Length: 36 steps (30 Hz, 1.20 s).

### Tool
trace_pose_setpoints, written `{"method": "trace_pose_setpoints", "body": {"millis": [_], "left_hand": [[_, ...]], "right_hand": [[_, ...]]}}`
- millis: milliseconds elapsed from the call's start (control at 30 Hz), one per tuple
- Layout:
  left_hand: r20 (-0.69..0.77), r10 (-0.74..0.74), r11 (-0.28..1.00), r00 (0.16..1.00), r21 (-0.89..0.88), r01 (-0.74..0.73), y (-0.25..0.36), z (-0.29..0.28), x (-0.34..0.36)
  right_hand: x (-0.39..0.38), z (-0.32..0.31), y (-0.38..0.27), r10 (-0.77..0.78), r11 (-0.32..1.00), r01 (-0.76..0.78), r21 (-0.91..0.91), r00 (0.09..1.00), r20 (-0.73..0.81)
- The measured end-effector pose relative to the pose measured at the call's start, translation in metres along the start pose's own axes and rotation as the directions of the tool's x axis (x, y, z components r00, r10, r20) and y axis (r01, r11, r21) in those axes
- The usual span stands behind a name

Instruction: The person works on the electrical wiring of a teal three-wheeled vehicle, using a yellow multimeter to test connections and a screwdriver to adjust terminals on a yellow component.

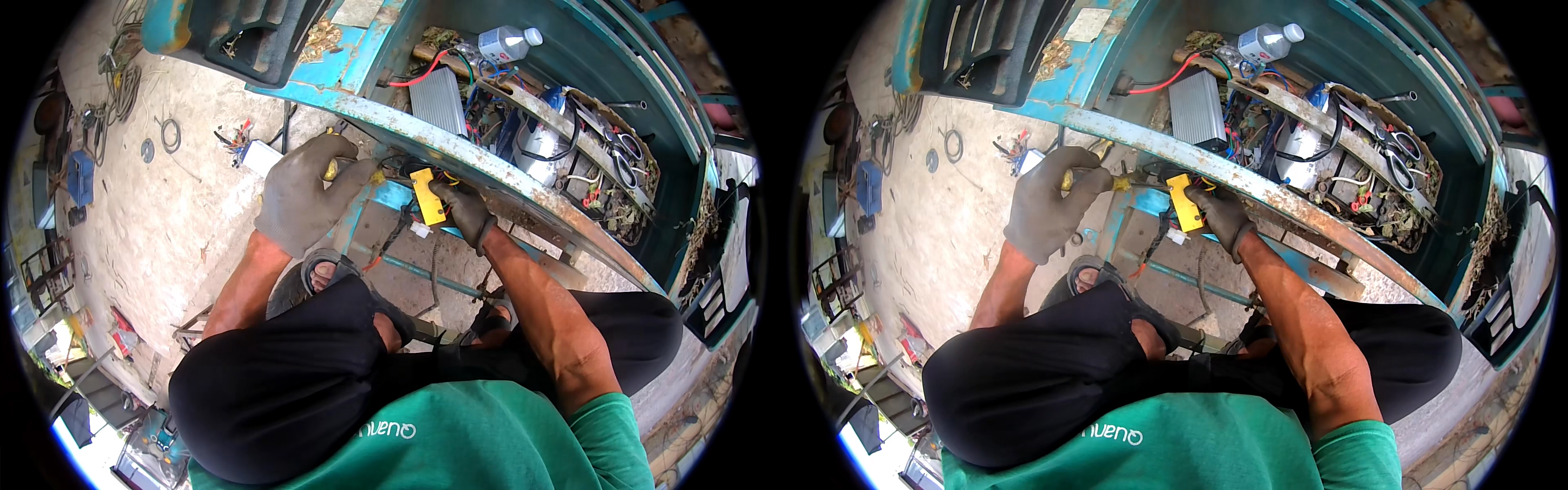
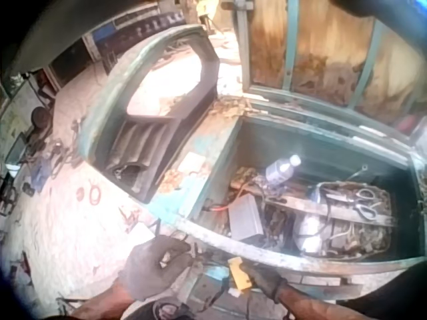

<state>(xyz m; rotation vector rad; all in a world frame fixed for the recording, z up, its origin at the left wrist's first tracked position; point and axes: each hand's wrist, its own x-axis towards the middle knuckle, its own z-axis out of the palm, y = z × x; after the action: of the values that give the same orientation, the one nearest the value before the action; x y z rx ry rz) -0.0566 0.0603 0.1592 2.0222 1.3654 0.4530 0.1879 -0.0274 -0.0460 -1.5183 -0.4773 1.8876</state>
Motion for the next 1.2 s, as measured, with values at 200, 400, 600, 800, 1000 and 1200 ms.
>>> {"method": "trace_pose_setpoints", "body": {"millis": [200, 400, 600, 800, 1000, 1200], "left_hand": [[0.014, 0.081, 0.984, 0.997, -0.158, -0.078, -0.016, 0.007, 0.001], [0.290, 0.029, 0.978, 0.957, 0.190, -0.088, -0.034, 0.087, 0.005], [0.181, 0.200, 0.945, 0.963, 0.224, -0.239, -0.055, 0.133, 0.012], [0.165, 0.243, 0.925, 0.956, 0.257, -0.279, -0.052, 0.140, 0.015], [0.239, 0.057, 0.915, 0.969, 0.377, -0.147, -0.036, 0.137, 0.016], [0.292, -0.151, 0.913, 0.944, 0.407, 0.020, -0.031, 0.137, 0.021]], "right_hand": [[-0.008, 0.003, -0.008, 0.015, 1.000, -0.015, -0.018, 1.000, -0.012], [-0.003, 0.003, -0.004, 0.038, 0.999, -0.038, 0.039, 0.999, 0.002], [-0.006, 0.006, -0.007, 0.022, 0.999, -0.022, 0.043, 1.000, 0.005], [-0.004, 0.002, -0.005, 0.037, 0.999, -0.037, 0.028, 0.999, -0.006], [-0.012, 0.009, -0.016, 0.081, 0.997, -0.081, 0.011, 0.997, 0.001], [-0.014, 0.010, -0.019, 0.066, 0.997, -0.066, -0.032, 0.998, -0.012]]}}
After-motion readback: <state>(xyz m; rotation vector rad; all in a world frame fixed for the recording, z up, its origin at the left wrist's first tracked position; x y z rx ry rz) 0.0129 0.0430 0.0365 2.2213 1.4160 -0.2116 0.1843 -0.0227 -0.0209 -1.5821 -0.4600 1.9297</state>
